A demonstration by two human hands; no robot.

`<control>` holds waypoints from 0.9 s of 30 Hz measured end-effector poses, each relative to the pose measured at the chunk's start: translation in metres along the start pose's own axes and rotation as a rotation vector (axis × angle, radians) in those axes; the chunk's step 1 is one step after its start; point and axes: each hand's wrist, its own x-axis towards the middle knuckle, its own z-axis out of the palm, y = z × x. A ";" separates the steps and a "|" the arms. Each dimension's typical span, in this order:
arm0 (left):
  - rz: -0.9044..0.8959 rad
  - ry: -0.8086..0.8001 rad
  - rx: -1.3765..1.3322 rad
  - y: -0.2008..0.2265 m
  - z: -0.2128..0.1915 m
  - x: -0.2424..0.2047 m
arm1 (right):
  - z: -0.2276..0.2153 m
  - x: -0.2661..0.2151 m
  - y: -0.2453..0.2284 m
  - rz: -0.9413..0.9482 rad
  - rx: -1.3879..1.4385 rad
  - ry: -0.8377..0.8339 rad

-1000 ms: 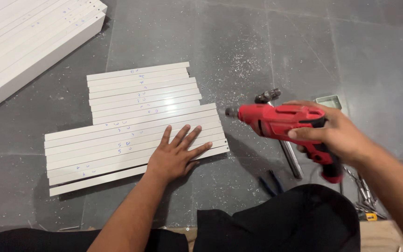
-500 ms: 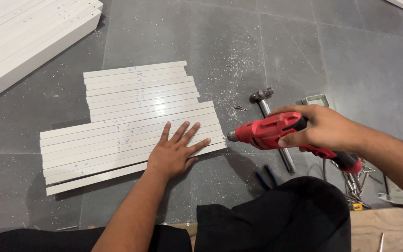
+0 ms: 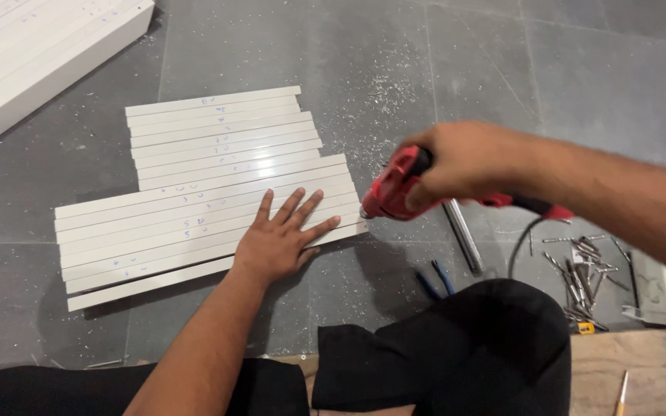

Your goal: The person uses a red power drill to make holes in multiple white plastic strips laid out on the floor. They hold each strip steady with one hand while drilling with the other, then move the finished pieces aside.

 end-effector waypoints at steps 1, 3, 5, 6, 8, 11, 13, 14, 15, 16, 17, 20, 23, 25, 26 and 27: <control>-0.005 -0.010 0.003 0.001 -0.001 -0.001 | -0.003 0.003 -0.002 -0.032 0.011 0.023; -0.013 -0.023 0.009 0.001 -0.004 -0.002 | -0.006 0.009 -0.005 -0.091 0.029 0.075; -0.017 -0.043 0.022 0.003 -0.006 -0.003 | -0.007 0.008 0.001 -0.109 0.075 0.067; -0.025 -0.055 0.030 0.003 -0.007 -0.004 | -0.006 0.008 0.003 -0.125 0.097 0.063; -0.016 -0.063 0.030 0.002 -0.008 -0.001 | -0.004 0.007 0.010 -0.093 0.199 0.026; -0.014 -0.054 0.045 0.002 -0.008 -0.001 | 0.000 0.008 0.016 -0.033 0.301 0.006; -0.014 -0.048 0.045 0.003 -0.009 -0.002 | 0.003 0.009 0.020 -0.026 0.343 0.004; -0.015 -0.048 0.040 0.003 -0.009 -0.003 | 0.003 0.010 0.022 -0.043 0.360 0.004; -0.017 -0.049 0.034 0.002 -0.010 -0.002 | 0.004 0.011 0.024 -0.060 0.377 0.004; -0.015 -0.049 0.041 0.002 -0.009 -0.001 | 0.004 0.013 0.027 -0.063 0.344 0.012; -0.013 -0.050 0.048 0.002 -0.009 0.000 | 0.004 0.015 0.029 -0.066 0.310 0.020; -0.011 -0.033 0.047 0.001 -0.006 -0.001 | 0.003 0.023 0.032 -0.208 0.201 0.072; -0.009 -0.046 0.039 0.002 -0.008 -0.001 | 0.002 0.023 0.035 -0.125 0.270 0.032; -0.010 -0.053 0.046 0.002 -0.010 0.002 | 0.002 0.023 0.039 -0.058 0.357 -0.001; -0.012 -0.056 0.053 0.002 -0.009 0.000 | 0.003 0.022 0.040 -0.069 0.392 -0.010; -0.013 -0.059 0.059 0.003 -0.009 0.000 | 0.005 0.022 0.041 -0.079 0.427 -0.020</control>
